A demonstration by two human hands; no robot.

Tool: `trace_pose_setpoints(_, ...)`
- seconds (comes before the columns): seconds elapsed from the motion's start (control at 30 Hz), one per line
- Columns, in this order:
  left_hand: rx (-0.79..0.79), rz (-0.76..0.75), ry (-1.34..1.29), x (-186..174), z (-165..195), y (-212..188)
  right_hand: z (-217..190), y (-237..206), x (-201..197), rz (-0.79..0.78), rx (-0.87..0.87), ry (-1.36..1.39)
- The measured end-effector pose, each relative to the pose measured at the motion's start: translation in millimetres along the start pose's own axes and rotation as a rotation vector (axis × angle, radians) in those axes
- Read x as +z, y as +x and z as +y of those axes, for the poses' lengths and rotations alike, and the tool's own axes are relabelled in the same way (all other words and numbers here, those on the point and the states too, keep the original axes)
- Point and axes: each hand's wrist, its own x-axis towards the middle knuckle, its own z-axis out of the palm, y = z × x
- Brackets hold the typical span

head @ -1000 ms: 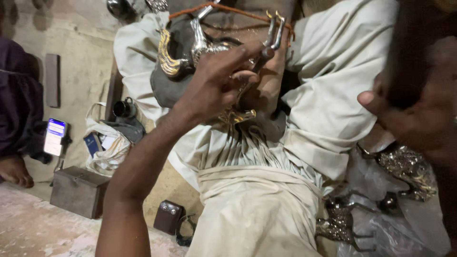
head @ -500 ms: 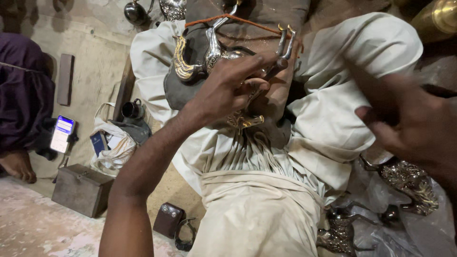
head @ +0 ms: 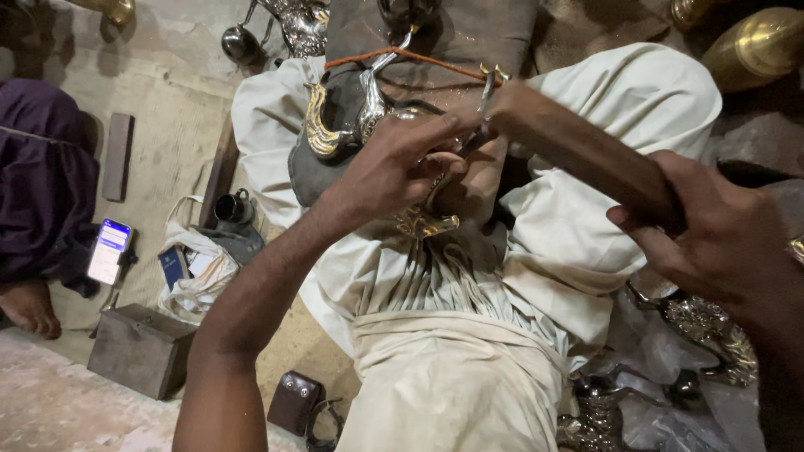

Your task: The person sits cross-legged on the floor with an ornate metal figurine resting on a padded cushion on their lap. They hold a chisel against the figurine's surface and strike it with a wooden mallet, repositioning the chisel repeatedly to work different areas, and at one point retie an orange cord securing the piece.

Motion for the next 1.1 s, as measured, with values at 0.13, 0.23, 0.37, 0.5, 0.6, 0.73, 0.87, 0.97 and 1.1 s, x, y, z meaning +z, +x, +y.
trace_pose_setpoints(0.13, 0.0, 0.0, 0.008, -0.6, -2.8, -0.7, -3.3, 1.0, 5.3, 0.008, -0.058, -0.098)
trace_pose_setpoints(0.23, -0.023, -0.036, 0.067, -1.5, -3.9, -0.6, -3.4, 2.9, 6.7, 0.068, -0.002, -0.011)
trace_pose_setpoints(0.37, 0.006, -0.03, 0.04, -1.7, -4.0, -2.9, -5.9, 2.9, 12.1, 0.038, 0.024, 0.079)
trace_pose_setpoints(0.5, 0.047, -0.025, 0.049, -4.5, -7.6, -4.8, -8.2, 1.7, 18.4, 0.093, -0.052, 0.082)
trace_pose_setpoints(0.6, 0.037, -0.033, 0.07, -4.3, -11.2, -4.3, -8.2, -1.7, 20.6, -0.016, 0.031, -0.064)
trace_pose_setpoints(0.73, 0.05, -0.04, 0.052, -3.9, -13.0, -3.1, -6.7, -4.7, 21.8, 0.079, 0.119, 0.265)
trace_pose_setpoints(0.87, 0.081, -0.046, 0.037, -6.6, -10.9, 0.7, -3.7, -2.4, 20.5, -0.018, 0.002, -0.054)
trace_pose_setpoints(0.97, 0.057, -0.062, 0.03, -9.0, -8.0, 6.2, -0.9, 0.6, 17.9, -0.002, 0.04, 0.112)
trace_pose_setpoints(1.1, 0.088, -0.057, 0.043, -13.2, -4.6, 13.2, 4.1, 0.9, 14.3, -0.028, 0.09, 0.076)
